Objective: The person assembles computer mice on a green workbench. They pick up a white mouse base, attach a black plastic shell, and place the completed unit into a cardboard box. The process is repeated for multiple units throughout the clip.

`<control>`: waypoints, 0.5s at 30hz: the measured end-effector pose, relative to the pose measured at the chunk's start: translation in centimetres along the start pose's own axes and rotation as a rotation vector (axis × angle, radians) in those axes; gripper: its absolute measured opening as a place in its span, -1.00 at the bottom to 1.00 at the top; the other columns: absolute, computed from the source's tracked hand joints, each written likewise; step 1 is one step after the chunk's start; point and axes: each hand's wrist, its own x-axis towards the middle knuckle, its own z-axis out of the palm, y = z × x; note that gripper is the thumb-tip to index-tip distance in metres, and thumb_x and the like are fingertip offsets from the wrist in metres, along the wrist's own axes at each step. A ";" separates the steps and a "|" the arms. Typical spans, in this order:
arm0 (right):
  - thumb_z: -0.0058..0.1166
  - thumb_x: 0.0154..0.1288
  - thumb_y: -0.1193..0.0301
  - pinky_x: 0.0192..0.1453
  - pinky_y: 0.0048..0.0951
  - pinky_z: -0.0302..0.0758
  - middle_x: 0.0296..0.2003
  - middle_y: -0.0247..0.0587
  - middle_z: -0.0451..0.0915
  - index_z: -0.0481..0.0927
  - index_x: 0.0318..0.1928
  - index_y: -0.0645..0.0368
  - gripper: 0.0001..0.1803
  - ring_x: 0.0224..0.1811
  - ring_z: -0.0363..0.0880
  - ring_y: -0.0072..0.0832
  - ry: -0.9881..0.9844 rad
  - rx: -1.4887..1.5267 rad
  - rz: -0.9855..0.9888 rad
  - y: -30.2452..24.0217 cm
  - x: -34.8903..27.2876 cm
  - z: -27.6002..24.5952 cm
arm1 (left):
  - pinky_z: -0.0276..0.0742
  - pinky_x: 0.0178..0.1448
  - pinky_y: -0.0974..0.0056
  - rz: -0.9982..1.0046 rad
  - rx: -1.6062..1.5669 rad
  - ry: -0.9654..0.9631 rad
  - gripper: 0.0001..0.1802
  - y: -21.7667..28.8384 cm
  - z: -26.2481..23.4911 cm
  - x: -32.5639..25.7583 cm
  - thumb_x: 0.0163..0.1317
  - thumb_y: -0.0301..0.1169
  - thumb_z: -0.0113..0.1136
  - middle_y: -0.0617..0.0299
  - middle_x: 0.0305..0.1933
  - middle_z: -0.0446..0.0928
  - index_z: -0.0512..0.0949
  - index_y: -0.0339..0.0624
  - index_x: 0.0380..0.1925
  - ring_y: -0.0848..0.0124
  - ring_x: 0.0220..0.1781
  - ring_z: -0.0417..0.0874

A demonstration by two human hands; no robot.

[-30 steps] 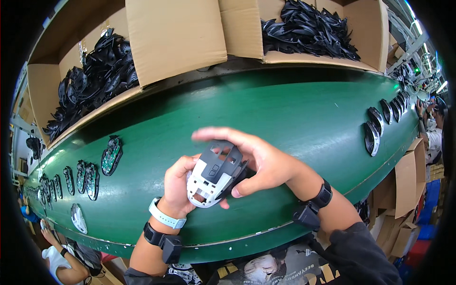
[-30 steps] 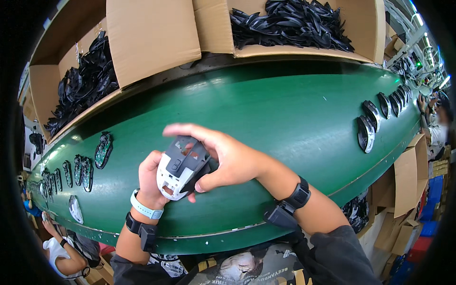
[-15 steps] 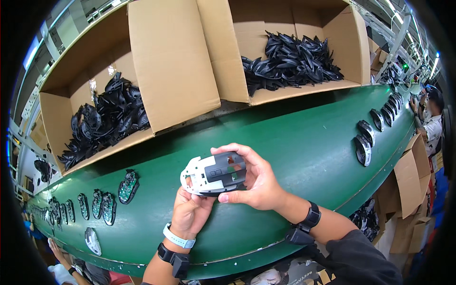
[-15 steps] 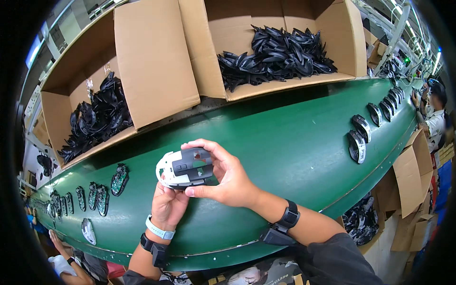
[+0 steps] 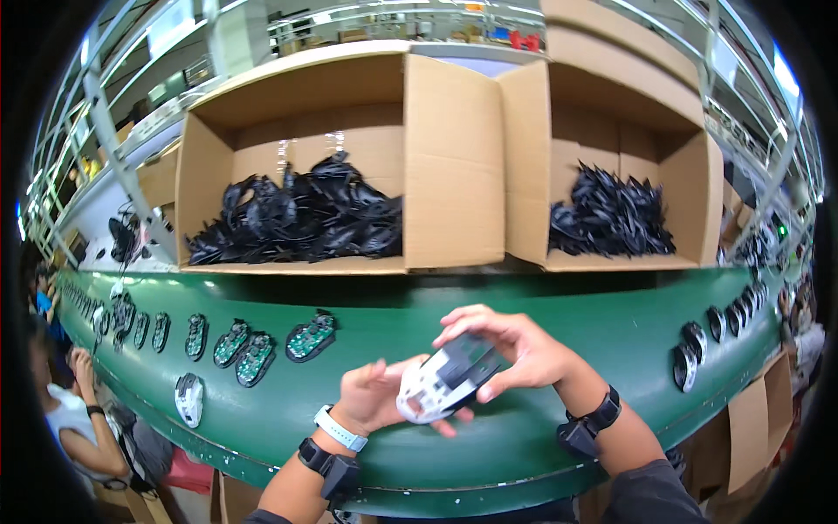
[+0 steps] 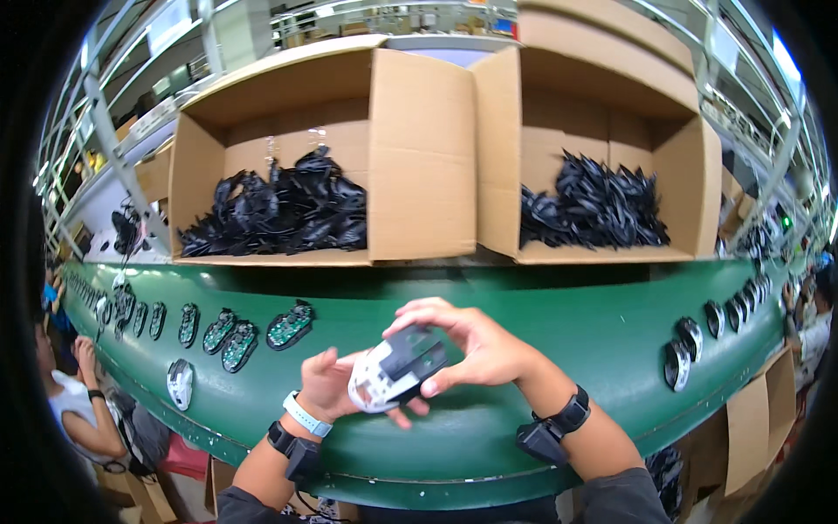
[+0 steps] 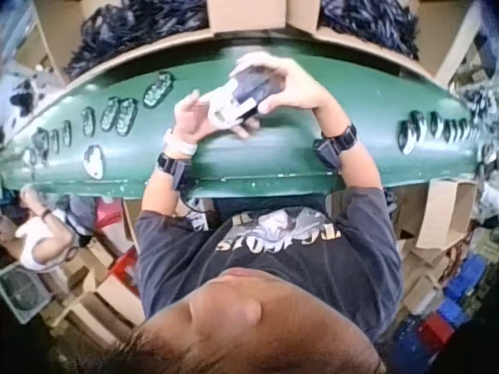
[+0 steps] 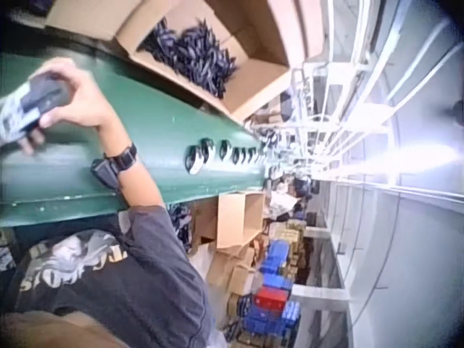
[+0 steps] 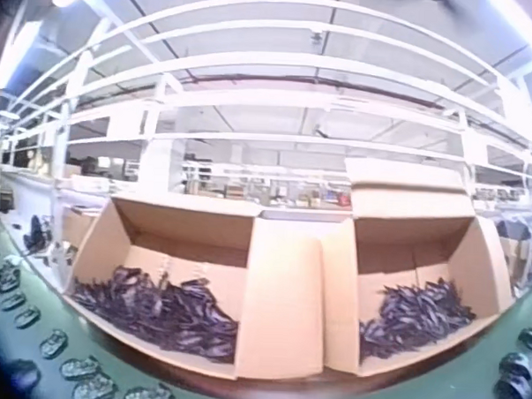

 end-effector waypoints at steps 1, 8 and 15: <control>0.70 -0.03 0.34 0.59 -0.08 0.32 0.30 -0.07 0.60 0.58 0.35 0.18 -0.11 0.51 0.40 -0.16 -0.145 -0.217 -0.010 -0.3 1.9 0.3 | 0.67 0.28 -0.22 -0.052 -0.141 -0.048 0.12 0.0 -1.1 -1.0 0.40 0.46 -0.04 -0.31 0.40 0.50 0.17 -0.28 0.59 -0.21 0.32 0.65; 0.26 0.20 0.55 0.02 -0.29 0.68 -0.02 -0.04 0.76 0.72 0.11 0.24 -0.59 -0.02 0.77 -0.24 -0.040 -0.671 -0.060 -0.8 18.4 2.6 | 0.38 -0.36 0.31 0.330 0.093 0.558 -0.25 0.1 -6.1 -3.7 0.69 0.19 -0.48 0.02 -0.13 0.63 0.52 -0.21 0.18 0.34 -0.36 0.53; 0.17 0.18 0.55 0.40 0.06 0.50 0.12 0.15 0.70 0.72 0.08 0.22 -0.59 0.27 0.58 0.07 0.034 -1.197 0.153 11.1 28.4 2.6 | 0.49 -0.21 0.31 0.601 0.264 0.855 -0.52 -1.0 -8.1 -3.0 0.72 0.04 -0.24 0.12 -0.08 0.63 0.47 -0.08 0.18 0.40 -0.22 0.59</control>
